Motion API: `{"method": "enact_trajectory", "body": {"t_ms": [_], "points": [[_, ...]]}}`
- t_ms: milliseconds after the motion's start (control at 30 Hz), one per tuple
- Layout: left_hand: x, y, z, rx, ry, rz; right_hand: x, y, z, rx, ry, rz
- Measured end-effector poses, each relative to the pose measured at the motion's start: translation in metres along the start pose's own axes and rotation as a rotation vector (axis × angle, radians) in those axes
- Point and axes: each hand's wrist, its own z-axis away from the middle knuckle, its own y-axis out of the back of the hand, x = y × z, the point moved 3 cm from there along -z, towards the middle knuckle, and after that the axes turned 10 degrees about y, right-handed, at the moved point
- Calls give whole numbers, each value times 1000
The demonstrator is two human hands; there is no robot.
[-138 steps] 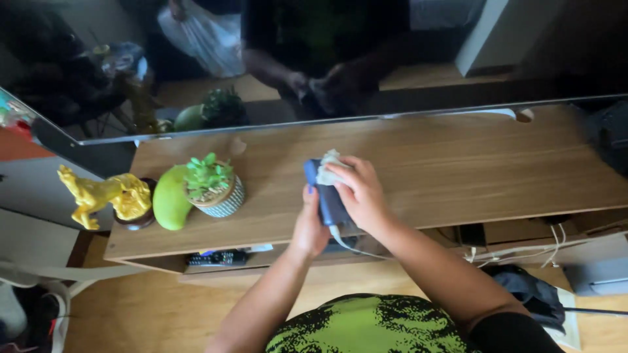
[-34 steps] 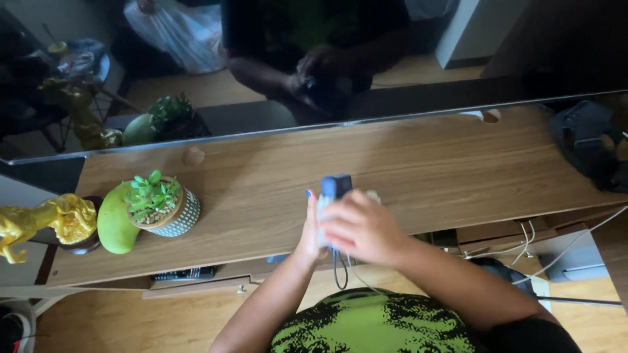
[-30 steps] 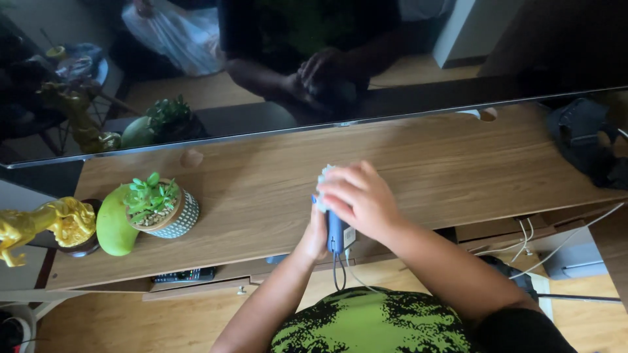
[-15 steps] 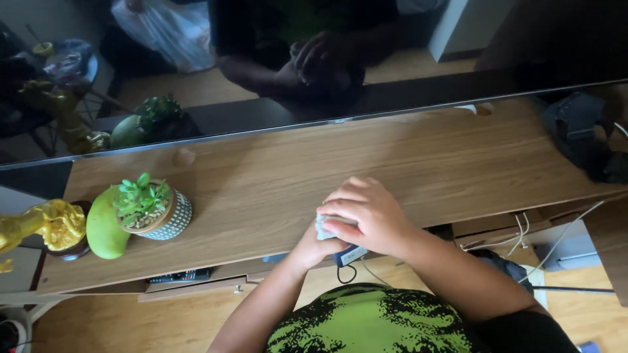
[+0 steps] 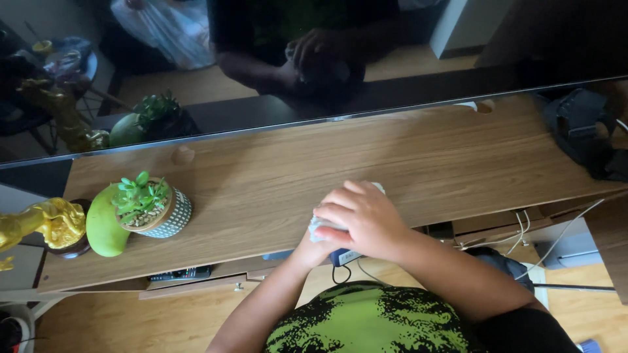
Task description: Wiping and cleaning various household objects including a small plant, electronic devices, and shoes with a cloth.
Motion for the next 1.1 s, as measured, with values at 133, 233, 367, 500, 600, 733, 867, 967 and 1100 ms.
{"method": "enact_trajectory", "body": {"t_ms": [133, 233, 367, 500, 600, 733, 867, 967, 1100], "points": [[-20, 3, -2, 65, 53, 19, 36, -32, 41, 106, -142, -83], [3, -7, 0, 200, 42, 492, 53, -49, 78, 336, -406, -361], [38, -10, -2, 206, -25, 808, 38, -50, 87, 323, -656, -799], [23, 3, -12, 191, -43, 1017, 39, -56, 97, 172, -758, -965], [15, 8, -17, 218, -36, 1043, 49, -65, 122, -40, -803, -1007], [4, 8, -16, 292, 71, 934, 36, -53, 99, -75, -867, -978], [-43, 33, -32, 587, 49, 775, 34, -25, 75, -7, -975, -795], [-22, 22, -31, 475, -35, 742, 24, -25, 71, -101, -669, -370], [-19, 22, -24, 220, -22, 893, -3, -55, 82, -116, -207, -19]]}}
